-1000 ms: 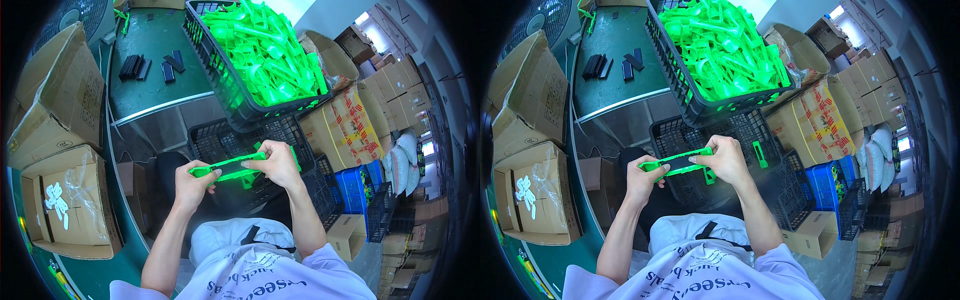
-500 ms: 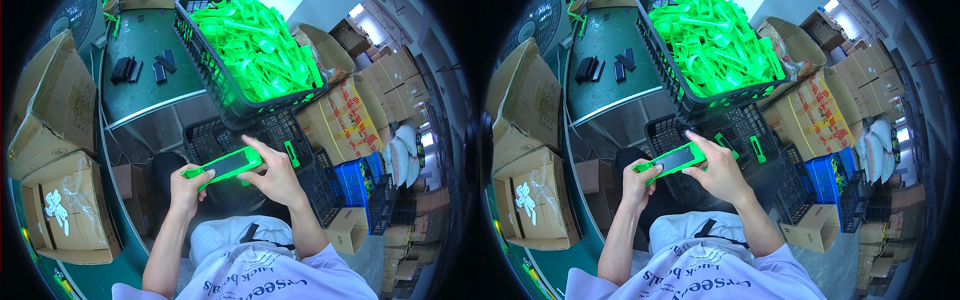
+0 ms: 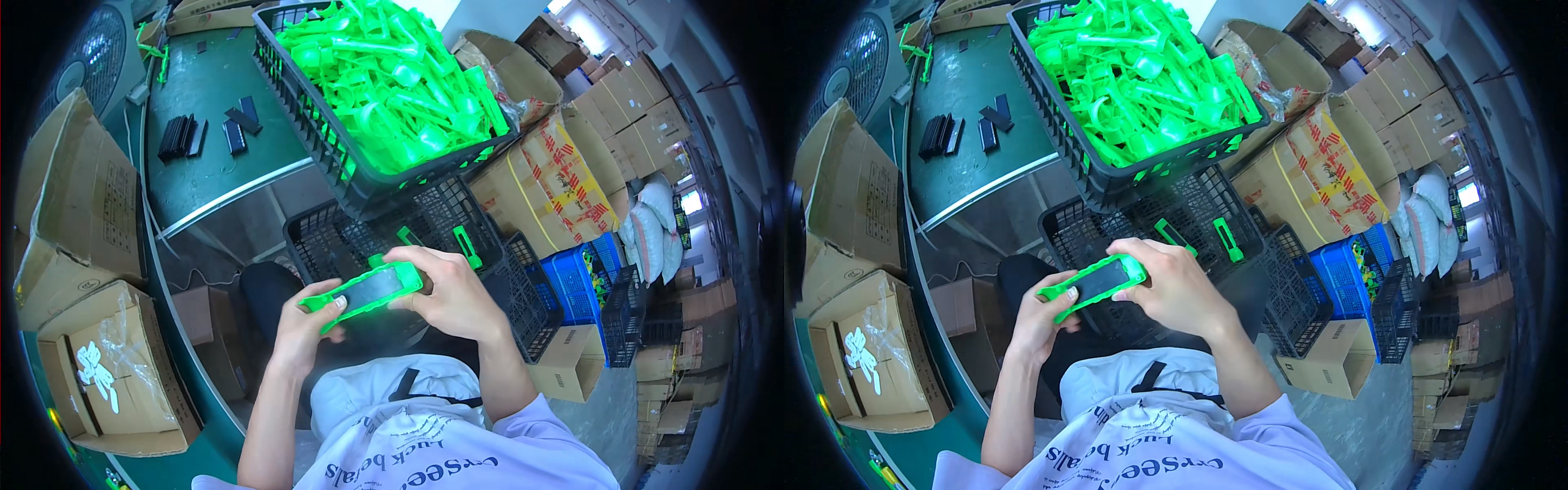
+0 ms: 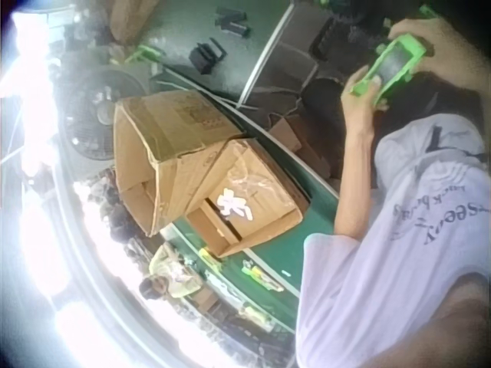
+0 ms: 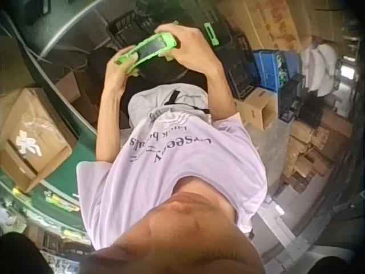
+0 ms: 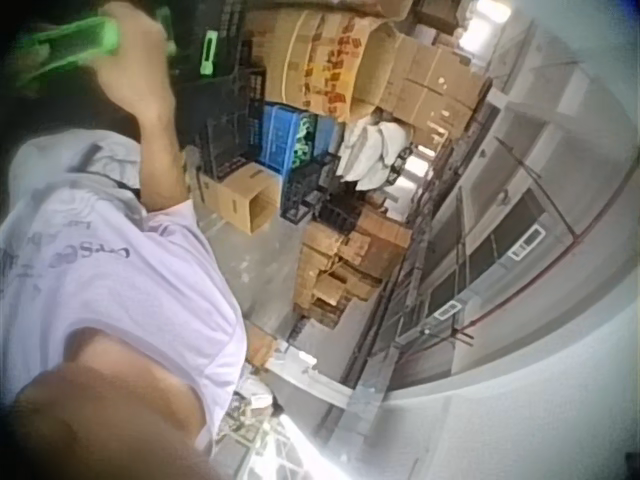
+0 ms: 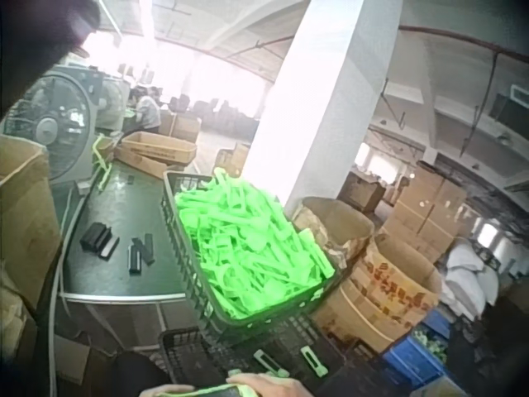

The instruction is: The person assembles green plastic housings by hand, inserting a rectangular black component into each housing, then placing the finished pieces into a plastic crate.

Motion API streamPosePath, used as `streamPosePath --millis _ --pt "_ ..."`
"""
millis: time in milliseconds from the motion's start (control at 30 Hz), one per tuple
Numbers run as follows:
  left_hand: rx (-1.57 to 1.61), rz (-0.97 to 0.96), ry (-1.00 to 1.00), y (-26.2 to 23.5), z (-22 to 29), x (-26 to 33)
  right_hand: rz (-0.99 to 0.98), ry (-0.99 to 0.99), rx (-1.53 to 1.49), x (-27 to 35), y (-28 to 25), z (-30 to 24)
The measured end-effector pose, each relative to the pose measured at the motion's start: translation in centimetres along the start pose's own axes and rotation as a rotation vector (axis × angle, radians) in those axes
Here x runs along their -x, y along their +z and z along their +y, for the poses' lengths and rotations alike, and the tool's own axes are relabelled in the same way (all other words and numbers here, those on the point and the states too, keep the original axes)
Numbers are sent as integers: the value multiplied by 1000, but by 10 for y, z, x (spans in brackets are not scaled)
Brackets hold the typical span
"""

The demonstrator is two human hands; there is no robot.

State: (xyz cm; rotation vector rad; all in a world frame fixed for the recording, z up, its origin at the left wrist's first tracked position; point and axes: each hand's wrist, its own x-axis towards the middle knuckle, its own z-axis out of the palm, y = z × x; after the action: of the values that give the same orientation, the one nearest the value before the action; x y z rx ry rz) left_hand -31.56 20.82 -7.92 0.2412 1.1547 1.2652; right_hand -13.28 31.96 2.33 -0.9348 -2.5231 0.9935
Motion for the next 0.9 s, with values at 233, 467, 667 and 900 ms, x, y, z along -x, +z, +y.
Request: streamPosePath --millis 233,467,667,900 --pt "-401 198 146 -17 -28 -23 463 184 390 -57 -50 5" --pt "-431 143 127 -9 -25 -17 440 199 383 -159 -23 14" --pt "-187 168 176 -21 -6 -16 1014 -241 360 -145 -7 -17" --pt "670 -282 472 -27 22 -2 246 -845 672 -107 74 -68"
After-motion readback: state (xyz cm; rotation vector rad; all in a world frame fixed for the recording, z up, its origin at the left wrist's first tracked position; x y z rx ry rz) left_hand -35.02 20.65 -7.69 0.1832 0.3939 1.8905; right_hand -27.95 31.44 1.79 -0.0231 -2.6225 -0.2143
